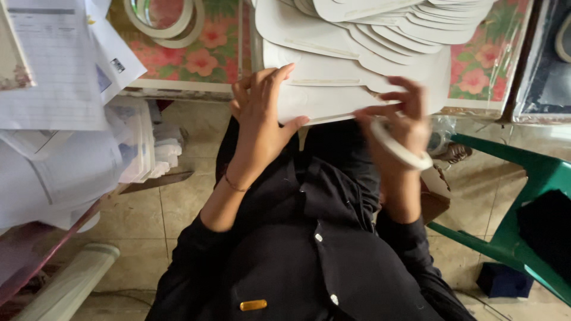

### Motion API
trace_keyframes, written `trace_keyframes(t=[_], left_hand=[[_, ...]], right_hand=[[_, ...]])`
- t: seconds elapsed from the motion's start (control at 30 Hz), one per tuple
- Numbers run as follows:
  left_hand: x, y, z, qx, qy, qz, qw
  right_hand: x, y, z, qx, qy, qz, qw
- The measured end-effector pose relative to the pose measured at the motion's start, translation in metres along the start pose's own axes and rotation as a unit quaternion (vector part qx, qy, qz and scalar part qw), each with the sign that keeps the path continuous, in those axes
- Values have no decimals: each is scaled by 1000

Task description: The person sits at a table and repeatedly picks up white paper cutouts, folds them, and stacks them. They handle the items one at a time, folding each piece and placing it onto a growing pile on the table.

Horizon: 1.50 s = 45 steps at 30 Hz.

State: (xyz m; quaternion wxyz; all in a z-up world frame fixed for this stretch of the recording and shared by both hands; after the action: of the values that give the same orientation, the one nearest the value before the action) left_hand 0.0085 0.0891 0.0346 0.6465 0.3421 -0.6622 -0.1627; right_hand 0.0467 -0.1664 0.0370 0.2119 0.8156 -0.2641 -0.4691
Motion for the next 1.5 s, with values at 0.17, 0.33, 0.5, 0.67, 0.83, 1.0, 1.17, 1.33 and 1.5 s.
trace_keyframes(t=[0.17, 0.33, 0.5, 0.67, 0.83, 1.0, 1.17, 1.33, 1.5], left_hand=[[3, -1, -1, 12, -10, -42, 999], [23, -12, -3, 36, -39, -138, 989], [50, -56, -17, 77, -95, -95, 988], [84, -81, -10, 133, -209, -100, 964], [65, -86, -52, 279, -247, -212, 903], [24, -87, -75, 61, -252, -111, 959], [26, -93, -66, 93, -200, -75, 973], [31, -98, -69, 119, -139, -81, 980], [32, -98, -72, 108, -89, -81, 987]], right_hand=[[24, 27, -12, -6, -30, 5, 1000], [35, 20, -9, -9, -75, 13, 997], [42, 11, -5, -15, -68, 82, 994], [-9, 39, -32, 42, -3, 41, 998], [-4, 25, -41, 90, 66, 25, 993], [6, 1, -43, 3, 6, 67, 998], [21, -3, -36, -22, -7, 111, 994], [5, -2, -34, 0, 42, 61, 997], [-1, -5, -15, 59, 94, 37, 993]])
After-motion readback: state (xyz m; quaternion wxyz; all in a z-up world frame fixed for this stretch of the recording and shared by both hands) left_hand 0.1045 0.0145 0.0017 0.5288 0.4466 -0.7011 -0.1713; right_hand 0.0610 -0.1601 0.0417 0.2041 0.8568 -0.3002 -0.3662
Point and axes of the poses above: each hand's wrist, its own z-axis away from the middle knuckle, its own y-axis out of the back of the hand, x = y × z, the point moved 5 cm from there along -z, towards the middle knuckle, and after that the axes turned 14 degrees about x, right-handed, at the moved point
